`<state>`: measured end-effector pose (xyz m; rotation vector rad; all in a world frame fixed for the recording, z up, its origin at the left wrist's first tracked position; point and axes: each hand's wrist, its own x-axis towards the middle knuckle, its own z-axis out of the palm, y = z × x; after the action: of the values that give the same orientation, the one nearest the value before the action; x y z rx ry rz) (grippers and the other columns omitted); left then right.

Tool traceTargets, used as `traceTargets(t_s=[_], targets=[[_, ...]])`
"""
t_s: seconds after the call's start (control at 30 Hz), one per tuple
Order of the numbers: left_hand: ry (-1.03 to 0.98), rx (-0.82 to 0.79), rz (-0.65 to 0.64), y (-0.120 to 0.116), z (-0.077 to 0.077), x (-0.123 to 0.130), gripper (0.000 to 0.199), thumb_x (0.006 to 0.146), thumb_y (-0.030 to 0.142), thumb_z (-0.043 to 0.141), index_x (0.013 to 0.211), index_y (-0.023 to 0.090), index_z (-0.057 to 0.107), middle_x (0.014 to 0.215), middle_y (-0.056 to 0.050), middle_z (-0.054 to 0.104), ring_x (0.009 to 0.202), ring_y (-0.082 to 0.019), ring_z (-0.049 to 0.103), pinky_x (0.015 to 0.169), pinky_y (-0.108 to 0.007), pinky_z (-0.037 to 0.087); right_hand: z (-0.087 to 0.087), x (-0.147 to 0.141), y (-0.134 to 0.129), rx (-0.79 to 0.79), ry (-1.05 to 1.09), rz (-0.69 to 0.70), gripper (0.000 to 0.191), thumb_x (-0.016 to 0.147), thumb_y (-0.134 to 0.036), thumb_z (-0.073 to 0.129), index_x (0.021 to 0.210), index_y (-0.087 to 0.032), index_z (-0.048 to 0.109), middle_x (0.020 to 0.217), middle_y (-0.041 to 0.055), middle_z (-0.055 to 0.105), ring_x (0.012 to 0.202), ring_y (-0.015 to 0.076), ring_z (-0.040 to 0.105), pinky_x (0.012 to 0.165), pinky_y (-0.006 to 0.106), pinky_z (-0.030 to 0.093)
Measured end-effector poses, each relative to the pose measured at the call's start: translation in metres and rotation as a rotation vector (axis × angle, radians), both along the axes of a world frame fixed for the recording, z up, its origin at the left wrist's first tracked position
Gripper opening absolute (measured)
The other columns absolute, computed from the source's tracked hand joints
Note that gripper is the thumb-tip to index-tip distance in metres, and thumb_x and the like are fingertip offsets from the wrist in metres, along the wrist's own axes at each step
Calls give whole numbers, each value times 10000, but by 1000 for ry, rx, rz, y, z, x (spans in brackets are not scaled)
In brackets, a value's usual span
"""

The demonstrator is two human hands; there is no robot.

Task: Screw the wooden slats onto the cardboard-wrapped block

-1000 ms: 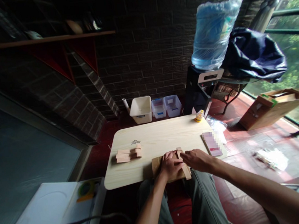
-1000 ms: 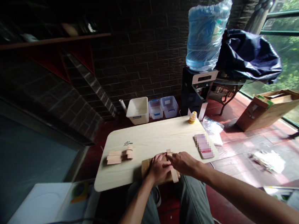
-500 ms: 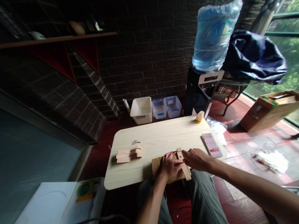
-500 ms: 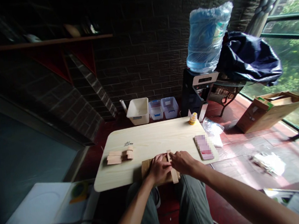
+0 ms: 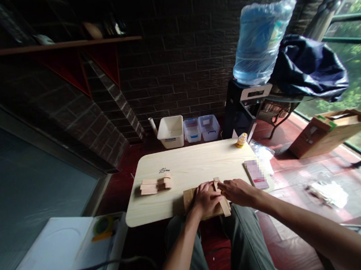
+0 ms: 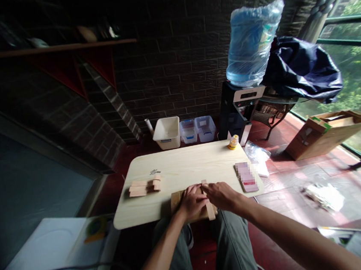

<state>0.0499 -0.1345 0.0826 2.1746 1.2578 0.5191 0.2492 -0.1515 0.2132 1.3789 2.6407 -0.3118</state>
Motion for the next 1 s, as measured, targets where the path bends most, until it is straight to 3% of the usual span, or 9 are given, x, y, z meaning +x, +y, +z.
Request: traceTargets(t_s=[0.33,0.6,0.8,1.0], targets=[[4,14,1,-2,-1,0,172,935,365,710,1001,349,868,1528,-69,605,1453,-321,479,1224,-539,379,-1,-5,2,16,-46,-56,299,1031,-234,490,1281,-118,605,993,175,794,895,297,798,679,312,521],[-1,16,4,-1,1,0,162,919,344,724,993,340,868,1507,-69,621,1450,-333,483,1229,-553,368,2,-3,0,12,-34,-52,332,1031,-250,500,1330,-150,603,1031,166,800,905,287,795,701,310,523],[11,34,-7,-1,-2,0,170,941,368,702,968,342,868,1491,-66,630,1450,-323,475,1225,-555,363,2,5,0,-25,10,30,312,1016,-202,509,1303,-235,628,1089,91,803,956,240,785,721,276,495],[0,50,-1,-1,-6,0,172,935,373,709,1008,358,863,1489,-53,632,1434,-313,483,1224,-540,368,-3,4,1,-25,19,43,298,1034,-189,470,1305,-197,595,1089,100,798,929,244,784,696,290,496]])
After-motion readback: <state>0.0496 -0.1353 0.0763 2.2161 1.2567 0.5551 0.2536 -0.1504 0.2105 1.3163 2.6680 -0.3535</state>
